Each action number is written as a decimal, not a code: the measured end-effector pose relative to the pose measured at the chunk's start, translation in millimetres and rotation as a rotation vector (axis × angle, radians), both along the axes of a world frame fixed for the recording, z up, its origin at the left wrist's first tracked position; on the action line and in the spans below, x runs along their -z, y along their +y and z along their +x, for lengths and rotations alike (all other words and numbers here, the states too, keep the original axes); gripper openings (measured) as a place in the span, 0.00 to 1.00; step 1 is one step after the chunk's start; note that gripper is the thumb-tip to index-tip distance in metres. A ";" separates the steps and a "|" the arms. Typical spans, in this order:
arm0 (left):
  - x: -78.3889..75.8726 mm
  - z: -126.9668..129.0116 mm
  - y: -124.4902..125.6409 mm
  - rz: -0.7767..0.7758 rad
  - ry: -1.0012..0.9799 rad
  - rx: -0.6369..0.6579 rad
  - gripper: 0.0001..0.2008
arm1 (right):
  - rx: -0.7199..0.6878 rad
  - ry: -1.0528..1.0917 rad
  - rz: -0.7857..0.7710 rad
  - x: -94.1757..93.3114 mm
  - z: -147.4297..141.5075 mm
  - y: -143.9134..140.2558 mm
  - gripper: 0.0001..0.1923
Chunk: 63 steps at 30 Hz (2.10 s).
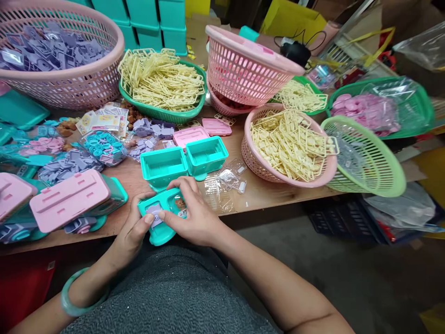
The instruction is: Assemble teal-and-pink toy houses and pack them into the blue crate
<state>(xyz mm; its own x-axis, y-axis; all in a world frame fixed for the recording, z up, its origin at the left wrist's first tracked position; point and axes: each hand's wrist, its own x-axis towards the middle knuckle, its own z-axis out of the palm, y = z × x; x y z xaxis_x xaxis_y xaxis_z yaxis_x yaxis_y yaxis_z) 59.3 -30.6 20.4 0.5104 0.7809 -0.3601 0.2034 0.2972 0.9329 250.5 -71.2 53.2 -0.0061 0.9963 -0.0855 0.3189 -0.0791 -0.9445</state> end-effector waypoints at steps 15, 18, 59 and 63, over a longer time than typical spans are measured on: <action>-8.2 -13.6 -9.3 0.068 -0.046 0.106 0.49 | -0.029 -0.018 0.123 12.4 3.2 -19.3 0.23; -5.6 -16.6 -5.8 0.174 0.021 0.138 0.49 | 0.023 -0.018 0.158 15.1 -3.2 -22.5 0.22; 12.7 -36.0 9.2 -0.190 -0.306 -0.246 0.28 | -0.507 -1.310 -0.093 -22.1 -76.8 292.5 0.15; 12.7 -36.7 12.8 -0.181 -0.255 -0.191 0.29 | -0.560 -1.319 -0.033 -18.4 -76.9 291.0 0.13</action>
